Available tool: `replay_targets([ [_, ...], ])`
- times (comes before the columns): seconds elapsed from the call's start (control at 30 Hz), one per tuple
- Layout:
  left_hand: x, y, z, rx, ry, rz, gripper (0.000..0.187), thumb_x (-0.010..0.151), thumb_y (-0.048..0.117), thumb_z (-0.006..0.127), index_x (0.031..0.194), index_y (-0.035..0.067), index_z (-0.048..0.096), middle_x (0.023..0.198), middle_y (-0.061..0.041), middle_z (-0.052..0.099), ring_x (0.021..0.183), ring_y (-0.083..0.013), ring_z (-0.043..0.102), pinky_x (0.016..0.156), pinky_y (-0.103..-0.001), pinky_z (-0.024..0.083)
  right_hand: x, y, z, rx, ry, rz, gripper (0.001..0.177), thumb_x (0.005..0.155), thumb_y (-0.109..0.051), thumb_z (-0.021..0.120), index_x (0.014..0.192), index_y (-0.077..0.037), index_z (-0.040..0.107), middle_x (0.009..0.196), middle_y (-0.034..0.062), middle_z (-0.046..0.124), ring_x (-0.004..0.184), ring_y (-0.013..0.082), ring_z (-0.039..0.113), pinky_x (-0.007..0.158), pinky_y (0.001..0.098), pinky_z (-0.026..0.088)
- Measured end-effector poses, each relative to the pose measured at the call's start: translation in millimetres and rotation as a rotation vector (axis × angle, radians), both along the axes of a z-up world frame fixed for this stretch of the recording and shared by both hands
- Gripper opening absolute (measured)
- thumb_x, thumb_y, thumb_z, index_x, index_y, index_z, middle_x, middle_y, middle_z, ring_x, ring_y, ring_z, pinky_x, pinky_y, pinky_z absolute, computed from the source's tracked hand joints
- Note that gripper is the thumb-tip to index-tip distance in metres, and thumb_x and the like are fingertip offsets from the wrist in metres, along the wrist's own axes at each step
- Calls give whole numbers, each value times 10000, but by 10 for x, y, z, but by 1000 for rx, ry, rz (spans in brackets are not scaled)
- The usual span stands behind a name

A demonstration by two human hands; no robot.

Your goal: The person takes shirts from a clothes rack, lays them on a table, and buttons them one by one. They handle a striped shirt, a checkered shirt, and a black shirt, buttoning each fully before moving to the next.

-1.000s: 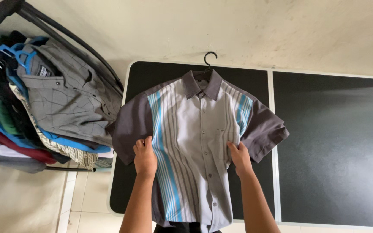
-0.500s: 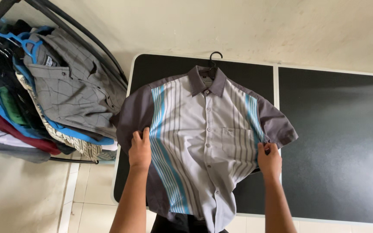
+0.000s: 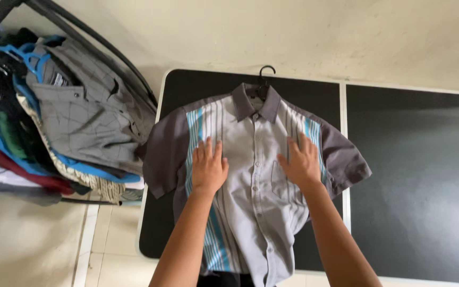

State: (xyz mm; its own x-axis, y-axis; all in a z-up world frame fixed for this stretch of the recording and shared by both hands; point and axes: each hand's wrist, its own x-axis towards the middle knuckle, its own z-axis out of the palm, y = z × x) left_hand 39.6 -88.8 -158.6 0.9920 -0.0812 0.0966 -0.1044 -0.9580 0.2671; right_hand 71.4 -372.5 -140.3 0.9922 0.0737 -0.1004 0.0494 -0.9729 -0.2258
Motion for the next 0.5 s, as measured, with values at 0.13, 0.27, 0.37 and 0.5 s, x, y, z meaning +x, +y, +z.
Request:
replay_targets([
  [0.13,391,-42,-178,-31,70,-20,638,929,343,630,1486,78,471,1575,-251,368,1459,-448,347,1188,-536,283,348,58,-395,-16,-49,133,821,914,-506,636,1591,-148,341,1655,253,239,1522,449,230,1215,587,217],
  [0.27,770,-88,-339,-25,59,-51,706,909,398,613,1522,99,433,1622,-236,287,1495,-441,240,1203,-547,202,667,94,-683,43,19,59,854,908,-576,574,1612,-180,295,1657,261,161,1516,486,142,1149,703,150],
  [0.37,1040,-105,-403,-8,90,-74,756,900,439,617,1538,98,401,1642,-228,239,1517,-421,192,1227,-551,154,860,108,-789,2,40,46,815,937,-610,514,1605,-201,288,1667,269,122,1518,503,98,1120,740,129],
  [0.5,1209,-124,-398,37,109,-72,771,854,449,651,1481,57,434,1618,-228,280,1485,-434,236,1205,-565,159,893,190,-767,-129,-49,15,716,951,-566,518,1557,-206,393,1642,272,166,1497,510,137,1114,744,154],
])
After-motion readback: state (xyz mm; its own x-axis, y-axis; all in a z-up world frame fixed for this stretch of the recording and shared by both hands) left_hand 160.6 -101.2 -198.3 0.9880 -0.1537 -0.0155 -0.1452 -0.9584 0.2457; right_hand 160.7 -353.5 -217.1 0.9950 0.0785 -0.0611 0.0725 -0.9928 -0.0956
